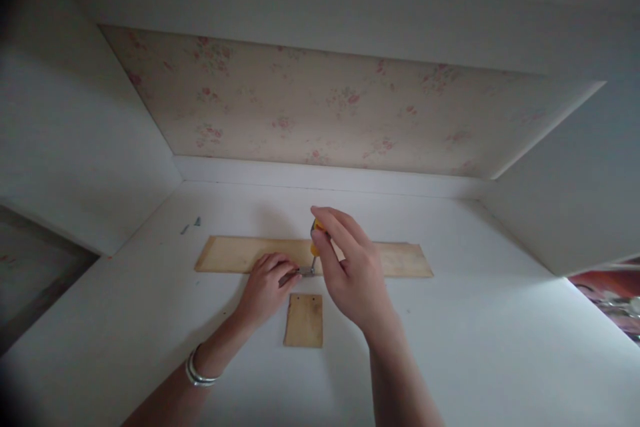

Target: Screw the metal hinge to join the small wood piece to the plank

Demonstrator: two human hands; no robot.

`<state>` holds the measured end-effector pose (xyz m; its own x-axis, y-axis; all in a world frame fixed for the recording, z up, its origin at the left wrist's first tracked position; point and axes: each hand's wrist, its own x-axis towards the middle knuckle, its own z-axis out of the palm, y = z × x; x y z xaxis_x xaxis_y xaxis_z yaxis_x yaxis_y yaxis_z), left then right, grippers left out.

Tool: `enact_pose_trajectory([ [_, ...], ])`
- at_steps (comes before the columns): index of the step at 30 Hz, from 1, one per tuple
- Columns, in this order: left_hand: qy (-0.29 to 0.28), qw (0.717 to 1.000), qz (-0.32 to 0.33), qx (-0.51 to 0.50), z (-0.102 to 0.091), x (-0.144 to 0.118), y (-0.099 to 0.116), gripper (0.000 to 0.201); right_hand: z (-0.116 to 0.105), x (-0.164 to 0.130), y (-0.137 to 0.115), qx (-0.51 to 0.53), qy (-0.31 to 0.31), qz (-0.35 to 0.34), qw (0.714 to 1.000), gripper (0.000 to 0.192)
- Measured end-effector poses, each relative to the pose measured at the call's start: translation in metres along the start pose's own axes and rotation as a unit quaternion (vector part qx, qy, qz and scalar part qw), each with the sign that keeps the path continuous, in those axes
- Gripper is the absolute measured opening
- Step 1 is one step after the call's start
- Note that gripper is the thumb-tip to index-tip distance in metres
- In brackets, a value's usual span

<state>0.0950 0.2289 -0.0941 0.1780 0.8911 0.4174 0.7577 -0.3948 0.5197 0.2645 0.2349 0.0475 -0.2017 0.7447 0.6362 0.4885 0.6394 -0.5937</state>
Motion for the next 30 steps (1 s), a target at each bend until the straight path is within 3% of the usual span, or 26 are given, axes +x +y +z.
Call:
enact_pose_trajectory([
  [6, -0.008, 1.0, 0.002, 0.0, -0.002, 0.001, 0.001, 0.007, -0.004, -0.001, -0.007, -0.07, -0.005, 0.011, 0.997, 0.028],
  [10, -0.008, 1.0, 0.002, -0.001, -0.003, 0.0, 0.001, 0.005, -0.019, 0.008, -0.017, -0.162, -0.099, 0.029, 0.981, 0.038],
  [13, 0.001, 1.0, 0.012, -0.007, -0.003, -0.002, 0.0, 0.005, -0.035, 0.025, -0.031, -0.276, -0.236, 0.009, 0.931, 0.041],
  [16, 0.011, 1.0, 0.022, -0.011, -0.004, -0.004, -0.001, 0.006, -0.043, 0.047, -0.046, -0.357, -0.34, -0.057, 0.868, 0.026],
  [18, 0.014, 0.999, 0.027, -0.01, -0.005, -0.006, -0.002, 0.006, -0.041, 0.061, -0.056, -0.405, -0.381, -0.079, 0.827, 0.022],
  [21, 0.019, 0.999, 0.029, -0.001, -0.006, -0.008, -0.002, 0.006, -0.031, 0.078, -0.067, -0.464, -0.415, -0.066, 0.78, 0.031],
  [26, 0.024, 0.999, 0.031, 0.005, -0.009, -0.01, -0.001, 0.006, -0.016, 0.096, -0.071, -0.516, -0.443, -0.01, 0.733, 0.051],
  [30, 0.024, 0.999, 0.029, 0.002, -0.011, -0.011, -0.001, 0.008, -0.016, 0.102, -0.066, -0.456, -0.493, -0.017, 0.741, 0.048],
])
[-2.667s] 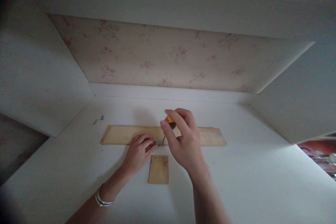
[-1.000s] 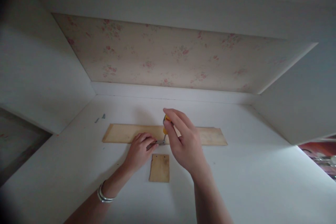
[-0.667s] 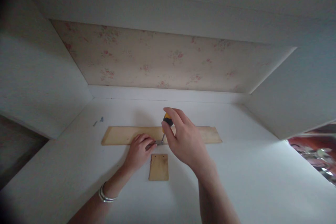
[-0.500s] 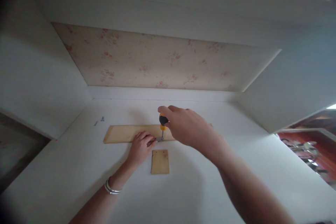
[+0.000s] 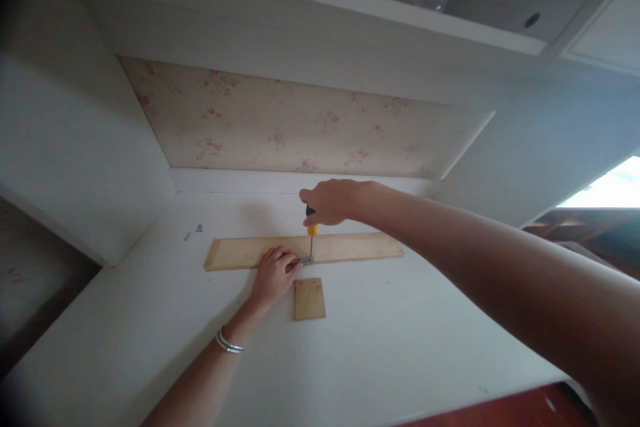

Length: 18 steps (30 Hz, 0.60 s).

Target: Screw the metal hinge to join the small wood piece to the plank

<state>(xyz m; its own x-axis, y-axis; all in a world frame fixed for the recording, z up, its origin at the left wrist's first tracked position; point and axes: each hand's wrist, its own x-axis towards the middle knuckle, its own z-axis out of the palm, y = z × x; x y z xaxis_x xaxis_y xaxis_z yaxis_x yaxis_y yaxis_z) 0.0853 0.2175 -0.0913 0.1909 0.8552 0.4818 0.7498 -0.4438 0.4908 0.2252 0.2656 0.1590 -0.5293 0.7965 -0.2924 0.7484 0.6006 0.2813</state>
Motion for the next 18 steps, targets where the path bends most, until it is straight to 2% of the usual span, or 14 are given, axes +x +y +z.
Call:
enact_pose_trajectory([
  [2, -0.002, 1.0, 0.001, -0.001, 0.0, 0.0, 0.0, 0.008, -0.001, -0.001, 0.001, 0.011, -0.013, -0.034, 0.999, 0.043],
  [5, -0.007, 1.0, 0.0, 0.001, 0.0, 0.0, -0.001, 0.007, -0.007, -0.002, -0.001, -0.015, -0.039, -0.009, 0.999, 0.038],
  [8, -0.012, 1.0, -0.005, 0.008, 0.001, 0.0, -0.001, 0.007, -0.015, 0.0, -0.007, -0.026, -0.085, 0.033, 0.995, 0.049],
  [12, -0.019, 1.0, -0.009, 0.016, 0.0, 0.0, -0.001, 0.007, -0.02, 0.006, -0.011, 0.004, -0.154, 0.05, 0.987, 0.062],
  [15, -0.021, 1.0, -0.009, 0.018, -0.001, 0.0, -0.001, 0.008, -0.018, 0.009, -0.011, 0.005, -0.14, 0.066, 0.988, 0.069],
  [18, -0.024, 1.0, -0.01, 0.018, -0.002, 0.0, -0.001, 0.009, -0.017, 0.008, -0.008, -0.027, -0.08, 0.026, 0.996, 0.058],
])
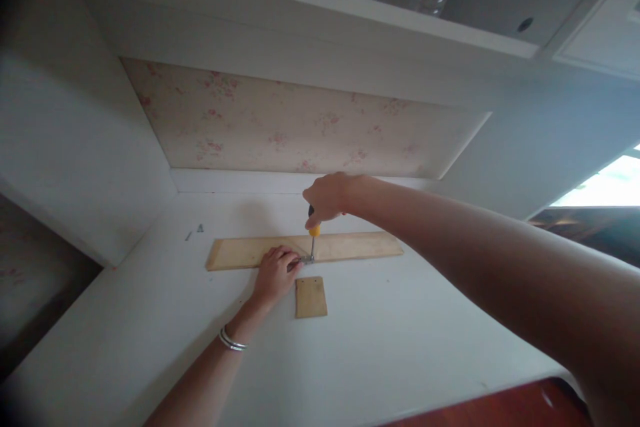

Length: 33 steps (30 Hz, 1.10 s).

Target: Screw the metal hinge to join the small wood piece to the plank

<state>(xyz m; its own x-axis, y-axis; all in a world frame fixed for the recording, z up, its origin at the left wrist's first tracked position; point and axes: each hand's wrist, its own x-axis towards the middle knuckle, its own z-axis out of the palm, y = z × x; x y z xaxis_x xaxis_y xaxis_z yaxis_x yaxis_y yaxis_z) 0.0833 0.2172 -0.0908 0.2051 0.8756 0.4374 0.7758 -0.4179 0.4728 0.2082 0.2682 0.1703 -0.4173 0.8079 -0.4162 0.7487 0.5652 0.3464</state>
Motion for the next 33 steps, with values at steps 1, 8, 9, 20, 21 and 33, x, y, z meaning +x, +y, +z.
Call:
enact_pose_trajectory([
  [1, -0.001, 1.0, 0.0, 0.0, 0.0, 0.0, 0.0001, 0.009, 0.0003, 0.0001, 0.0014, -0.01, 0.014, -0.022, 1.0, 0.055],
  [8, 0.0, 1.0, -0.006, -0.004, 0.0016, 0.0, 0.0008, 0.009, 0.003, 0.0073, 0.0053, 0.0, -0.026, 0.028, 0.999, 0.064],
  [9, 0.0, 1.0, -0.005, -0.004, 0.0017, 0.0, 0.0007, 0.008, 0.0025, 0.007, 0.0051, 0.003, -0.019, 0.03, 0.999, 0.066],
  [20, 0.0, 1.0, 0.001, -0.005, 0.0023, 0.0007, -0.0004, 0.009, 0.0045, 0.0071, 0.0097, 0.016, -0.01, 0.016, 1.0, 0.07],
  [21, 0.0, 1.0, 0.001, -0.004, 0.0027, 0.0007, -0.0008, 0.008, 0.0044, 0.0062, 0.0101, 0.027, -0.002, -0.009, 1.0, 0.069],
  [33, -0.001, 1.0, 0.004, 0.0, 0.0035, 0.0013, -0.0013, 0.007, 0.0, -0.0009, 0.0099, 0.029, -0.015, -0.046, 0.998, 0.059],
])
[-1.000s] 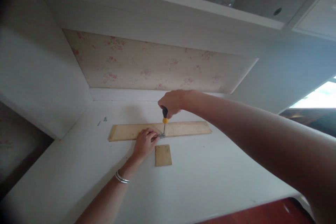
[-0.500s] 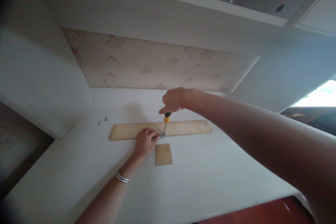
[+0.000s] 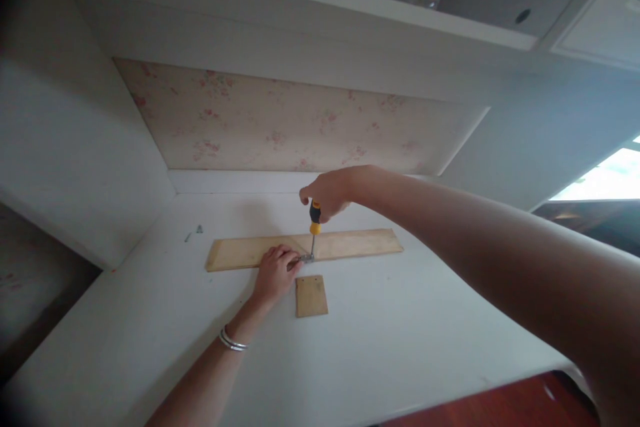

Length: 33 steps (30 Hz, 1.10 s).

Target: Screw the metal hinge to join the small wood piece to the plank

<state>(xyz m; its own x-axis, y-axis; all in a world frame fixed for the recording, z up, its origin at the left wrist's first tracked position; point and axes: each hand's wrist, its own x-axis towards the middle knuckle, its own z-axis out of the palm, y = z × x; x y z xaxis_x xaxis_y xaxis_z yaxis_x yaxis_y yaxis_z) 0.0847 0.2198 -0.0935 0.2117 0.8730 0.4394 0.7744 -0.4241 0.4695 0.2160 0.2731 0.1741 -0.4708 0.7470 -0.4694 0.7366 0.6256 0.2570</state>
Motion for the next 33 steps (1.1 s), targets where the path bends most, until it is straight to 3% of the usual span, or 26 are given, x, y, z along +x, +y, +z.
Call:
enact_pose_trajectory([
  [2, -0.002, 1.0, -0.002, -0.001, 0.0, 0.0, 0.0, 0.008, 0.0, -0.001, 0.0, -0.015, -0.006, 0.011, 1.0, 0.05],
  [5, -0.004, 1.0, -0.005, -0.002, -0.002, 0.0, 0.002, 0.009, 0.001, -0.003, 0.0, -0.036, -0.015, 0.07, 0.997, 0.057],
  [10, -0.006, 1.0, -0.007, -0.003, -0.004, 0.0, 0.004, 0.009, 0.002, -0.001, 0.002, -0.014, -0.016, 0.004, 1.0, 0.046],
  [14, -0.008, 1.0, -0.011, -0.004, -0.005, 0.0, 0.004, 0.008, 0.005, 0.003, 0.003, -0.021, -0.015, 0.081, 0.996, 0.067],
  [17, -0.008, 1.0, -0.01, -0.005, -0.005, 0.0, 0.003, 0.008, 0.006, 0.001, 0.004, 0.015, 0.007, 0.031, 0.999, 0.064],
  [19, -0.008, 1.0, -0.006, -0.006, -0.005, -0.001, 0.003, 0.008, 0.005, -0.001, 0.002, 0.023, -0.012, 0.007, 1.0, 0.058],
  [21, -0.006, 1.0, -0.004, -0.007, -0.004, -0.001, 0.004, 0.008, 0.004, -0.003, 0.0, 0.002, -0.036, 0.042, 0.998, 0.051],
  [23, -0.004, 1.0, -0.003, -0.007, -0.004, -0.001, 0.004, 0.009, 0.004, -0.003, -0.001, -0.012, -0.031, 0.074, 0.997, 0.059],
  [28, -0.012, 1.0, -0.012, -0.021, -0.008, 0.002, 0.002, 0.013, 0.011, -0.002, -0.001, -0.017, 0.021, 0.028, 0.999, 0.057],
  [31, 0.003, 0.996, -0.037, -0.081, -0.016, -0.001, 0.015, 0.019, 0.014, -0.002, -0.002, -0.03, 0.023, 0.054, 0.998, 0.059],
  [33, 0.02, 0.98, -0.071, -0.186, -0.022, -0.006, 0.041, 0.017, 0.013, -0.003, -0.003, -0.018, 0.013, 0.048, 0.999, 0.058],
])
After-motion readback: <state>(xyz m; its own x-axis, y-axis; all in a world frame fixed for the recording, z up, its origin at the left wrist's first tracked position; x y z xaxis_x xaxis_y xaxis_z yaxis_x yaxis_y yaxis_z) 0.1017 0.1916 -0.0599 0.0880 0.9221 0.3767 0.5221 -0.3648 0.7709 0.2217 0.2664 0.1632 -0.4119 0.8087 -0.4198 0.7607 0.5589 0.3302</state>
